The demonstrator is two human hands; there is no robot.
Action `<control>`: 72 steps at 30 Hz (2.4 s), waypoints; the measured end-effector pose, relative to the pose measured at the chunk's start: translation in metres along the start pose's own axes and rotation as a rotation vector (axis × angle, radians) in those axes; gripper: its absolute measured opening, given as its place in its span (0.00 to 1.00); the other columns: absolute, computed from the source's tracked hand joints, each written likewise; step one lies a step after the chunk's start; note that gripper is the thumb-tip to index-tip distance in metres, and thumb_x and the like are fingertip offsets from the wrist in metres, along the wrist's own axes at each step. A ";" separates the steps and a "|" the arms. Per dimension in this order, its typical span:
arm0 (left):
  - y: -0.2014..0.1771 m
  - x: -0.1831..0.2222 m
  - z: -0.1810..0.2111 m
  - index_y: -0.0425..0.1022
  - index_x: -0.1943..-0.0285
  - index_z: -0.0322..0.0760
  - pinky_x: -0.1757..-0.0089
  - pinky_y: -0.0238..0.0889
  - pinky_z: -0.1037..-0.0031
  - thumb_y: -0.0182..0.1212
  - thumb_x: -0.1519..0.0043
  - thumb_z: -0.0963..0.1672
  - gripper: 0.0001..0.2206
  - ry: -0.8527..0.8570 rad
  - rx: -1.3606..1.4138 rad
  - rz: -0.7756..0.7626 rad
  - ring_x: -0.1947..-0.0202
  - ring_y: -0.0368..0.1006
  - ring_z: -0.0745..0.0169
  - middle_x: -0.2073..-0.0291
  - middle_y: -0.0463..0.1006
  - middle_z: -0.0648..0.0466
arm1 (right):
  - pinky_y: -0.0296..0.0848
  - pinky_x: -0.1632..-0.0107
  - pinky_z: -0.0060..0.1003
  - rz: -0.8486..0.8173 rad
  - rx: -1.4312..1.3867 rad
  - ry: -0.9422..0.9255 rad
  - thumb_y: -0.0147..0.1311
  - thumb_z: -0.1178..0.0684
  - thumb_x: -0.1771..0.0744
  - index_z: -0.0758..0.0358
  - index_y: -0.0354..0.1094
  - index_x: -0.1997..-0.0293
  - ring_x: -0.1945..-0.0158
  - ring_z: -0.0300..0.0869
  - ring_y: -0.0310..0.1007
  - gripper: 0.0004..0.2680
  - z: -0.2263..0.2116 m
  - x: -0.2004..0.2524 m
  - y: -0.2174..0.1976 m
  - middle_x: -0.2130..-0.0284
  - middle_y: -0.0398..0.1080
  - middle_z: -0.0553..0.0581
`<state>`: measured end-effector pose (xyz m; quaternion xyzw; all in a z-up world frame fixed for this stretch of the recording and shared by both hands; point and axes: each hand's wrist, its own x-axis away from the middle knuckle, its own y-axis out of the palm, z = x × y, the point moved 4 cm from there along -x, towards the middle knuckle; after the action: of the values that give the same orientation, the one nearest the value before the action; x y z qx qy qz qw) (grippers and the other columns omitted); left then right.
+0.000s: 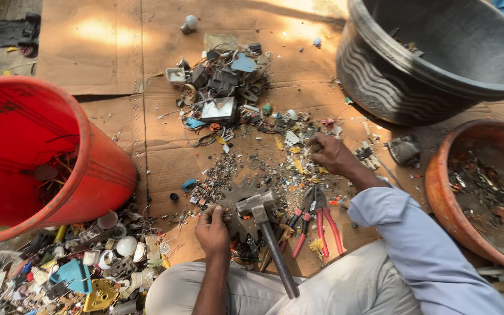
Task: The person sits on a cardboard-covered floor and uses a hammer to repeatedly strike a metal gear-like component, breaking it into smaller pieces. The person occasionally picks up fragments and discards them into a nearby container.
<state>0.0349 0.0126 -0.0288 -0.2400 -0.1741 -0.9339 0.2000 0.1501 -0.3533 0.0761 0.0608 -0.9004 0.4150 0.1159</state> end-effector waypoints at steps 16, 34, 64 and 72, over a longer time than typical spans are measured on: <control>0.000 -0.003 -0.005 0.77 0.54 0.29 0.71 0.65 0.78 0.61 0.35 0.42 0.08 0.105 0.012 -0.060 0.74 0.71 0.69 0.69 0.78 0.54 | 0.74 0.54 0.46 1.006 1.113 0.080 0.63 0.53 0.43 0.62 0.78 0.56 0.54 0.56 0.76 0.14 0.100 0.211 -0.184 0.55 0.75 0.69; 0.003 0.000 0.000 0.78 0.57 0.30 0.71 0.64 0.78 0.60 0.34 0.43 0.08 0.050 -0.076 -0.046 0.74 0.71 0.70 0.71 0.78 0.55 | 0.75 0.44 0.50 -0.115 0.237 0.373 0.44 0.55 0.31 0.58 0.74 0.44 0.54 0.54 0.79 0.13 0.060 0.033 0.036 0.52 0.76 0.63; 0.003 0.003 0.004 0.78 0.52 0.29 0.69 0.66 0.78 0.59 0.35 0.43 0.10 0.027 -0.079 -0.050 0.71 0.73 0.69 0.69 0.78 0.54 | 0.73 0.39 0.47 -0.087 0.137 0.202 0.43 0.56 0.30 0.58 0.72 0.41 0.45 0.50 0.76 0.13 0.043 0.015 0.054 0.46 0.74 0.61; 0.002 0.003 0.003 0.78 0.52 0.29 0.69 0.65 0.78 0.59 0.36 0.43 0.10 0.023 -0.062 -0.054 0.71 0.72 0.70 0.68 0.79 0.55 | 0.70 0.42 0.55 -0.142 0.368 -0.086 0.52 0.51 0.33 0.66 0.66 0.37 0.47 0.58 0.73 0.17 0.012 0.034 0.103 0.45 0.70 0.70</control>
<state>0.0346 0.0109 -0.0245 -0.2304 -0.1491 -0.9466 0.1693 0.0947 -0.2964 0.0019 0.1619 -0.8071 0.5601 0.0931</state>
